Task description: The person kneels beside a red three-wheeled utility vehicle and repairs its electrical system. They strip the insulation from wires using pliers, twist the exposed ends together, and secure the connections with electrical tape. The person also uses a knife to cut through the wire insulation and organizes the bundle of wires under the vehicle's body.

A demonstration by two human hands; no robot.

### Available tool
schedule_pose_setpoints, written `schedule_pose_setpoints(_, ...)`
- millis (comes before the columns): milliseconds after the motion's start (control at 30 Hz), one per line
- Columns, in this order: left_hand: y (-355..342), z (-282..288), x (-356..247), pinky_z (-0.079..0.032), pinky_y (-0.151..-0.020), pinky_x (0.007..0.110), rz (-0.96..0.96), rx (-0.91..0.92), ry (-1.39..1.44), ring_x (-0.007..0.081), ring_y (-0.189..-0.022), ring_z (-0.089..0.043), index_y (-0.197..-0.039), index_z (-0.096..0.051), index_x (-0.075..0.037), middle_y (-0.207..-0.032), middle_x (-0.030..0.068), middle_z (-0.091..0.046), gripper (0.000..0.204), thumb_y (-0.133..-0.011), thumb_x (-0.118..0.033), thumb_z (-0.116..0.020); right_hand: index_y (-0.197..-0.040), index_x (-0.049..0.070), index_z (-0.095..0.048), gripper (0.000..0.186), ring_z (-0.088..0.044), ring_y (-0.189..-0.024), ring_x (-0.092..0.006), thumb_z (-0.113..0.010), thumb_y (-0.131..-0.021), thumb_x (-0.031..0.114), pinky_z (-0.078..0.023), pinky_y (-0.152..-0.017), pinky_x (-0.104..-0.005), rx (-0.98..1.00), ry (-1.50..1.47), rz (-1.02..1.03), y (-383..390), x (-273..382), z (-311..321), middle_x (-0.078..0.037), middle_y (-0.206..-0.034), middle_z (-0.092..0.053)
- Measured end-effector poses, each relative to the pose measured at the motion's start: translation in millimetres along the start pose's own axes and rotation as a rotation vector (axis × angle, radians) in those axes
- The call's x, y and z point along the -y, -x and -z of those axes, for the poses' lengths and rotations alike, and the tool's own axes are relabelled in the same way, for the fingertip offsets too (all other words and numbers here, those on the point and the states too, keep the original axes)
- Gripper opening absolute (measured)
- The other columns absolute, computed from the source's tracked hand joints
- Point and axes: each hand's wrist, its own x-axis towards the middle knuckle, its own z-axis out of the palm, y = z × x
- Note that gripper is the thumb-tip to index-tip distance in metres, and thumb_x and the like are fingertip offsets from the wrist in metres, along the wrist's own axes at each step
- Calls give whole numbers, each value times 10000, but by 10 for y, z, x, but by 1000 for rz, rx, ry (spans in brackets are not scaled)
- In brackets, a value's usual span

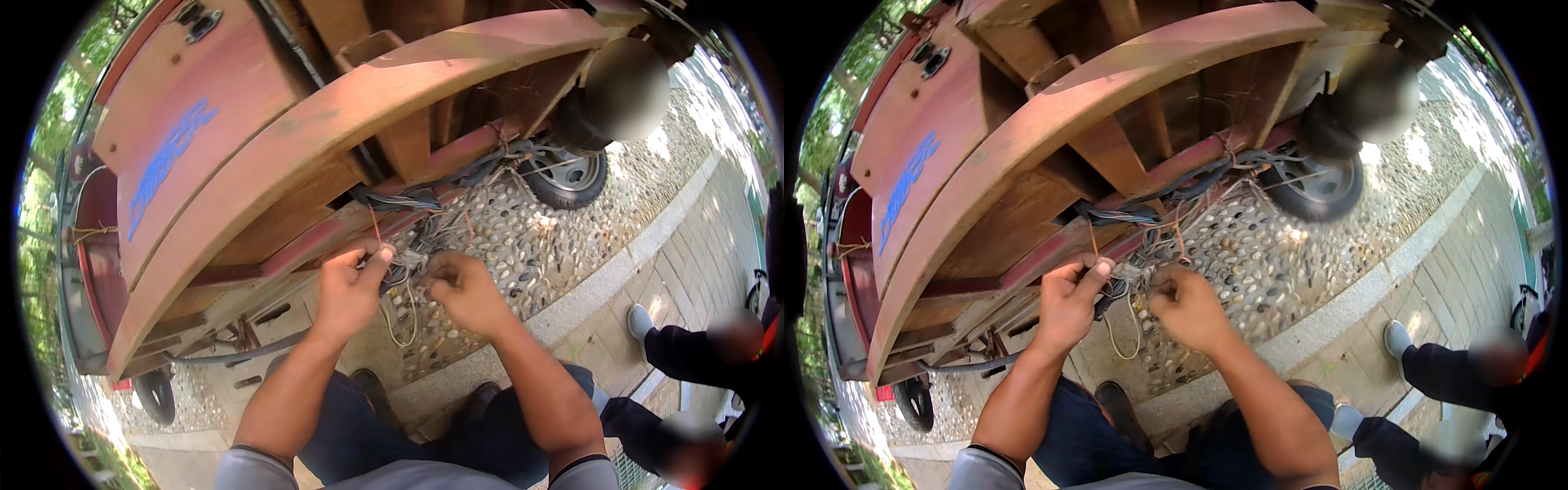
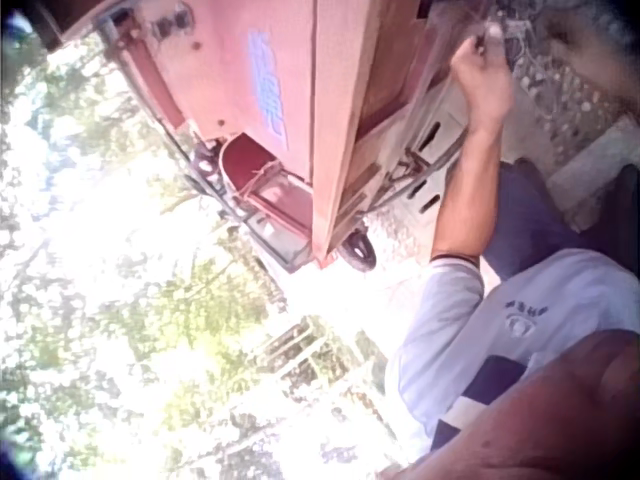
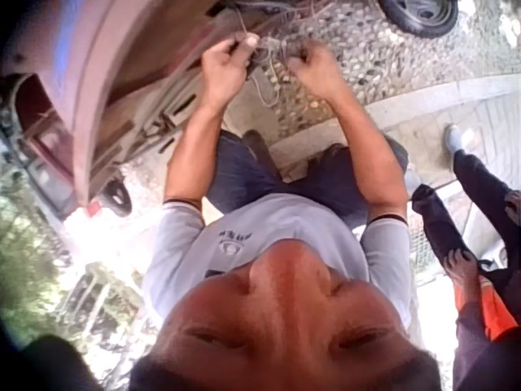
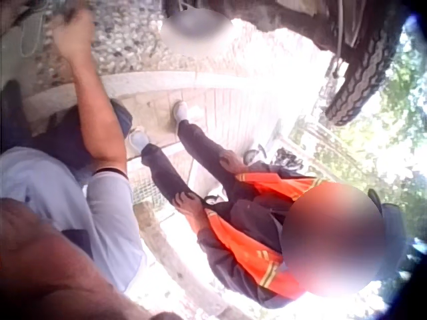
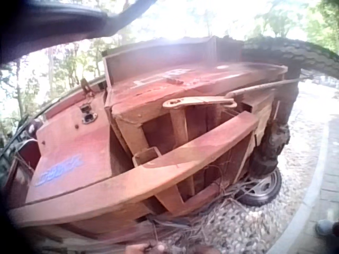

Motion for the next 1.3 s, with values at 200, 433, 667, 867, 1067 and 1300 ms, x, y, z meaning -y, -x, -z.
schedule_pose_setpoints(200, 120, -89, -275, -514, -765, 342, 51, -31, -263, 205, -786, -651, -1107, -672, 60, -861, 159, -703, 264, -961, -160, -664, -1209, -88, -532, 407, -665, -877, -195, -722, -904, 105, -541, -751, -327, 150, -441, -35, 1, 64, -1, -142, -1051, -695)
schedule_pose_setpoints(433, 193, 24, -325, -515, -849, 482, -50, 47, -556, 424, -968, -660, -1188, -614, 57, -1021, 258, -668, 418, -886, -209, -725, -1127, -53, -571, 294, -671, -797, -175, -722, -925, 99, -549, -713, -315, 215, -727, -11, -192, 15, -69, -121, -961, -705)
schedule_pose_setpoints(667, 485, 541, -449, -445, -1036, 475, -68, -119, -809, 453, -1186, -559, -1301, -579, 32, -1262, 270, -589, 526, -865, -206, -755, -1088, -8, -641, 156, -713, -862, -216, -683, -955, 62, -571, -694, -344, 35, -1065, -15, -483, 361, -504, -99, -962, -715)
schedule_pose_setpoints(867, 1079, 934, -732, -477, -986, 471, 69, -206, -725, 445, -1153, -574, -1242, -595, 36, -1201, 243, -611, 440, -887, -193, -721, -1074, 29, -669, 115, -694, -904, -187, -659, -960, 41, -591, -912, -365, -8, -1165, 25, -592, 555, -581, -68, -1022, -719)
schedule_pose_setpoints(1067, 1823, 893, -661, -492, -975, 471, 208, -157, -825, 412, -1144, -583, -1256, -596, 42, -1204, 234, -611, 475, -878, -214, -726, -1020, 12, -653, 98, -670, -947, -193, -612, -1010, 100, -566, -919, -340, 88, -1115, -82, -679, 405, -502, -71, -994, -711)
schedule_pose_setpoints(1300, 2024, 1003, -252, -558, -839, 426, 389, -425, -351, 306, -969, -696, -1312, -554, 66, -1141, 223, -673, 561, -926, -305, -721, -1032, -14, -603, 152, -666, -889, -226, -582, -1035, 137, -561, -813, -310, 144, -1100, -128, -792, 360, -464, -145, -938, -693)
